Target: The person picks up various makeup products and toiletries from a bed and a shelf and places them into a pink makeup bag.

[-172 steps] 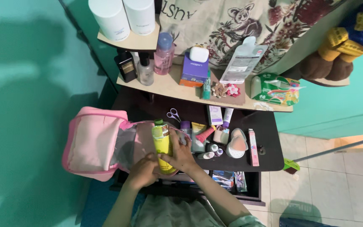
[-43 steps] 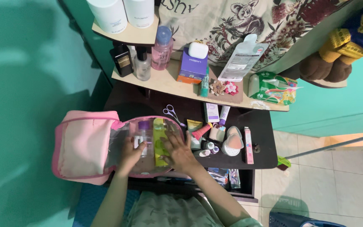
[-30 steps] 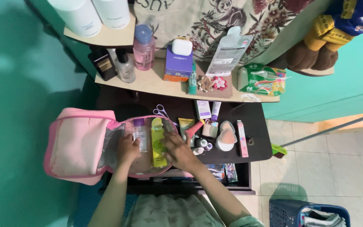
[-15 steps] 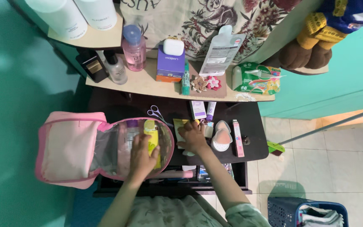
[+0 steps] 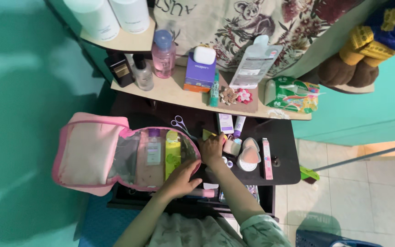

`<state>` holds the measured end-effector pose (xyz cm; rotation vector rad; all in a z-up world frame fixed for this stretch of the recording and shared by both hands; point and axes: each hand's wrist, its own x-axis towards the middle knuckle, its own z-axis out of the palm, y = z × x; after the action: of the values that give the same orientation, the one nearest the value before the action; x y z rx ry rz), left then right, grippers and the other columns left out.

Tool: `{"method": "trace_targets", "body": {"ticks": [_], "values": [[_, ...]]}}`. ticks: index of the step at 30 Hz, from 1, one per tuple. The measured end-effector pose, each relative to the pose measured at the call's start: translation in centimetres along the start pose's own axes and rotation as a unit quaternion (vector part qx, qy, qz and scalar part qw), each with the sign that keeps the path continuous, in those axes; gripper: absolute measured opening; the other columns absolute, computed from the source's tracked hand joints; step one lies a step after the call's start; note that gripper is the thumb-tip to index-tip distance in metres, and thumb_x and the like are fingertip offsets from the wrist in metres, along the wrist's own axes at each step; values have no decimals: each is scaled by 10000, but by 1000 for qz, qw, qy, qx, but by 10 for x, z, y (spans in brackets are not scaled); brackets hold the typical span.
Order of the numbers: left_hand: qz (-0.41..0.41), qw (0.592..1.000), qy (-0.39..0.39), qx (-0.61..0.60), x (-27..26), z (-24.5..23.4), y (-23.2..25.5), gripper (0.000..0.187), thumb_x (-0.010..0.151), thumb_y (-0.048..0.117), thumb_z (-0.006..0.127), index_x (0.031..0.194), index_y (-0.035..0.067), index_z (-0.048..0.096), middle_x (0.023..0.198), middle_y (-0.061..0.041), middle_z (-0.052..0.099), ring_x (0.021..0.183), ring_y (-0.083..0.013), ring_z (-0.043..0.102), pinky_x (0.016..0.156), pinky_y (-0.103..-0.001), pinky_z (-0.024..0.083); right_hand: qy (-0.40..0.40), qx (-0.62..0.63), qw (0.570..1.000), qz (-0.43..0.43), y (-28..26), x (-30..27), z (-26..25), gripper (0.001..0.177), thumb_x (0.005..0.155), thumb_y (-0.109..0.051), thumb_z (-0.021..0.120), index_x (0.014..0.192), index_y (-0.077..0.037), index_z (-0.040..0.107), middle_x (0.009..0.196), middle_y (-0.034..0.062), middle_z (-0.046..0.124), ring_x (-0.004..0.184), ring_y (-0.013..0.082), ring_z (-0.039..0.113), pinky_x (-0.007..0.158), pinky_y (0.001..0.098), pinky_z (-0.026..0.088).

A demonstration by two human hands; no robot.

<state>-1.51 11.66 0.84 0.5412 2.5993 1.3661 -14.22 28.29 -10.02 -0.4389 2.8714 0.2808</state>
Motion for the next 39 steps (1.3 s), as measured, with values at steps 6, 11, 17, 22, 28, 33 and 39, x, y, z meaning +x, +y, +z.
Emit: {"method": "trace_targets", "body": {"ticks": [6, 11, 17, 22, 28, 33, 39], "values": [[-44, 996, 12, -72, -7, -11, -7, 546, 863, 271, 769, 1329, 52, 586, 1225, -142, 705, 1095, -284, 706, 903, -375, 565, 49, 167, 982, 78, 20, -16, -56, 439, 748, -339, 755, 1158, -204, 673, 1070, 123, 720, 1090, 336, 669, 1088, 659, 222], [-51, 988, 94, -107, -13, -23, -33, 425, 897, 240, 741, 1253, 36, 633, 1139, -139, 746, 1047, -248, 741, 867, -361, 591, 203, 365, 908, 47, 40, -50, -127, 427, 742, -253, 803, 1124, -125, 663, 999, 108, 749, 896, 319, 701, 930, 578, 417], [-102, 952, 219, -190, -18, -52, -65, 309, 961, 215, 683, 1215, 43, 645, 1121, -114, 749, 1015, -202, 741, 856, -320, 602, 279, 538, 794, -55, 27, -84, -175, 347, 863, -126, 781, 1173, -76, 634, 861, 68, 725, 765, 182, 695, 721, 327, 544], [-53, 920, 222, -319, -31, -73, -66, 462, 950, 198, 708, 1349, 45, 535, 1160, -124, 705, 1009, -181, 695, 869, -322, 566, 141, 614, 763, -144, -41, -96, -173, 307, 921, -98, 731, 1214, -87, 639, 965, 105, 698, 861, 178, 720, 748, 297, 582], [-108, 951, 274, -94, -46, -91, -63, 615, 839, 205, 785, 1340, -11, 501, 1148, -176, 680, 1014, -258, 700, 807, -373, 579, 106, 570, 771, -263, -80, -102, -172, 553, 939, -70, 664, 1465, -103, 497, 1404, 196, 624, 1268, 354, 633, 1027, 414, 514], [-276, 920, 279, 23, -42, -92, -75, 576, 872, 227, 745, 1287, -50, 458, 1082, -236, 697, 993, -383, 706, 847, -444, 562, 70, 521, 812, -254, -84, -100, -161, 688, 927, -125, 671, 1537, -98, 356, 1489, 226, 512, 1379, 423, 496, 1126, 481, 414], [-351, 904, 127, 210, -32, -90, -88, 757, 788, 393, 806, 1279, -74, 471, 1119, -236, 675, 1046, -367, 683, 887, -435, 561, 48, 428, 870, -239, -75, -101, -149, 629, 918, -205, 685, 1491, -127, 438, 1454, 179, 536, 1396, 388, 457, 1172, 529, 295]]}}
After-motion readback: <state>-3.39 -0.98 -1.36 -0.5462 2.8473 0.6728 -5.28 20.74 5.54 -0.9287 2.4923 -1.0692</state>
